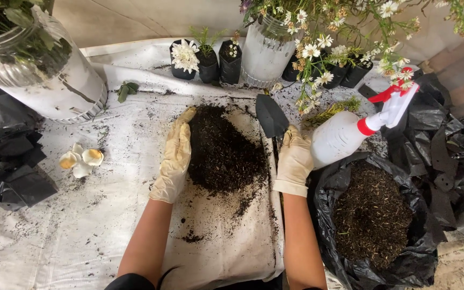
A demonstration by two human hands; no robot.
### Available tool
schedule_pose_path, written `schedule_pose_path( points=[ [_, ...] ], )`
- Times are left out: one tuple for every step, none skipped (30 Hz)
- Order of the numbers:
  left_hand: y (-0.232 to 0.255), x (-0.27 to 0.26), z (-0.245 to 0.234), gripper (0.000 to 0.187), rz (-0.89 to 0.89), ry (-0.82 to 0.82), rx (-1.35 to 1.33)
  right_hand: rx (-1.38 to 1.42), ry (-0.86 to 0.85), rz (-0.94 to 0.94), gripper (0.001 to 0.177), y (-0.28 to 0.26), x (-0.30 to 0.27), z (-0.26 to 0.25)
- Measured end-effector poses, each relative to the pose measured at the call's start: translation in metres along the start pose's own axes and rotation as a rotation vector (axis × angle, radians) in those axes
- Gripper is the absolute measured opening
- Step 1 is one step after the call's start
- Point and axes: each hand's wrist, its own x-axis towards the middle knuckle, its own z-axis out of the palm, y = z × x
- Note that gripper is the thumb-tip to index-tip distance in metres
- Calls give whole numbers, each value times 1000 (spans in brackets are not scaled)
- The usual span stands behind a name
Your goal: Mixing soil components on a work surface using a hand trowel and gloved hands in a nursery setting.
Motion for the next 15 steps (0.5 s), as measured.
schedule_pose_path(
  points=[
    [-15,1,1,44,16,49,-17,-690,59,-250,21,10,0,-6],
    [-30,1,2,38,33,96,-34,-1379,119,-498,27,19,-1,-12],
    [-25,1,0,38,34,96,-34,-1379,119,-499,27,19,-6,-10],
    [-20,1,-2,38,28,107,-63,-1324,144,-433,28,18,-11,-7],
    [-14,2,-3,38,22,119,-92,-1268,168,-368,29,17,-16,-4],
    [-5,2,-5,38,24,120,-92,-1267,167,-370,29,14,-26,2],
    [5,3,-6,37,1,124,-67,-1182,199,-273,31,10,-36,8],
    [14,4,-8,36,-22,129,-41,-1095,229,-178,33,6,-45,14],
    [12,0,-11,36,-19,131,-41,-1093,228,-181,33,-5,-62,21],
    [10,-4,-14,41,-122,160,-98,-1434,198,-284,45,-17,-78,28],
    [8,-8,-17,49,-225,188,-156,-1774,162,-390,60,-27,-94,35],
    [-1,-12,-19,49,-225,190,-155,-1774,159,-391,60,-41,-111,39],
    [-10,-17,-21,50,-260,122,-118,-1776,-27,-418,63,-55,-127,44],
    [-20,-22,-22,50,-297,51,-82,-1770,-212,-440,68,-69,-145,48],
    [-2,-15,-21,50,-299,49,-82,-1771,-212,-436,68,-74,-157,54]
  ],
)
